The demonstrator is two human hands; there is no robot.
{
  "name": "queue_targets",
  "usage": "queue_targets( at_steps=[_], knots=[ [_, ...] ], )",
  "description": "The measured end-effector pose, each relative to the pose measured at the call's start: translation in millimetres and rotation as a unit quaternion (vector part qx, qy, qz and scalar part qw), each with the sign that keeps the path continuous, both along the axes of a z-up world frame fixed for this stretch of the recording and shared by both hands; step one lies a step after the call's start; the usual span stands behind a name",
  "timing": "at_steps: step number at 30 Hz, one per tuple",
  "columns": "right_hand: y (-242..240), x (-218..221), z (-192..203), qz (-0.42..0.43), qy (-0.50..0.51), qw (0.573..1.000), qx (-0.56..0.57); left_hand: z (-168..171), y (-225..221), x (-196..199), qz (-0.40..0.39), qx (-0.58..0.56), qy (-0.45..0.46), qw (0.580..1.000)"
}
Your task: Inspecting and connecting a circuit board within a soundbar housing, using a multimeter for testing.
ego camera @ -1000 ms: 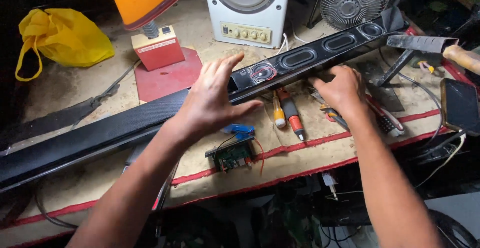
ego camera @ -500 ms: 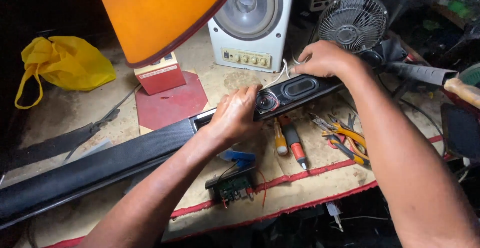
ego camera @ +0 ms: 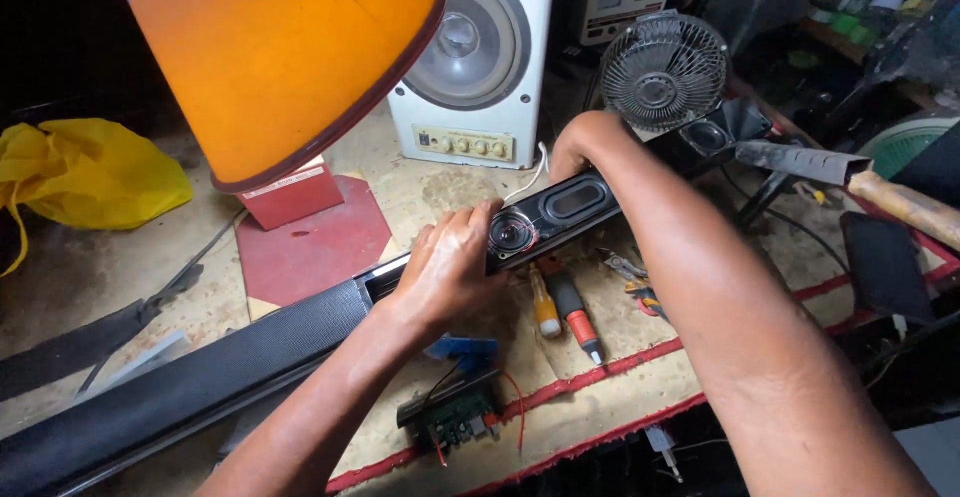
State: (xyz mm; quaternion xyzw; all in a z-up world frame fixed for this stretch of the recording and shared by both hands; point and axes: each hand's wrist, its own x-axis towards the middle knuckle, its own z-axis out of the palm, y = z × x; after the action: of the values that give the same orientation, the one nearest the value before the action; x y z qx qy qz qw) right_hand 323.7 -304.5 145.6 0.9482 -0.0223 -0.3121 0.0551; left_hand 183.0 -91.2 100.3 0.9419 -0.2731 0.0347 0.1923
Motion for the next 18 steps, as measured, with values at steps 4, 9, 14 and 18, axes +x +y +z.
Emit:
queue_targets(
  at_steps=[4,9,14,18],
  knots=[
    [31.7,-26.9,15.4,0.012,0.05,0.996,-0.075,-6.5,1.8,2.3,-0.003,-0.01,-0.015,1.0],
    [41.6,-40.8,18.2,0.047,0.025,0.988,-0.143,-14.3,1.5,6.8,-0.008,-0.019,-0.04,0.999],
    [28.6,-27.3,5.6,0.054,-0.016,0.99,-0.128,-13.1,1.9,5.4,-0.012,-0.014,-0.059,0.998],
    [11.2,-2.8,-1.0,0.039,-0.043,0.996,-0.071,-16.2,2.1,7.3,-0.02,-0.022,-0.056,0.998]
  ],
)
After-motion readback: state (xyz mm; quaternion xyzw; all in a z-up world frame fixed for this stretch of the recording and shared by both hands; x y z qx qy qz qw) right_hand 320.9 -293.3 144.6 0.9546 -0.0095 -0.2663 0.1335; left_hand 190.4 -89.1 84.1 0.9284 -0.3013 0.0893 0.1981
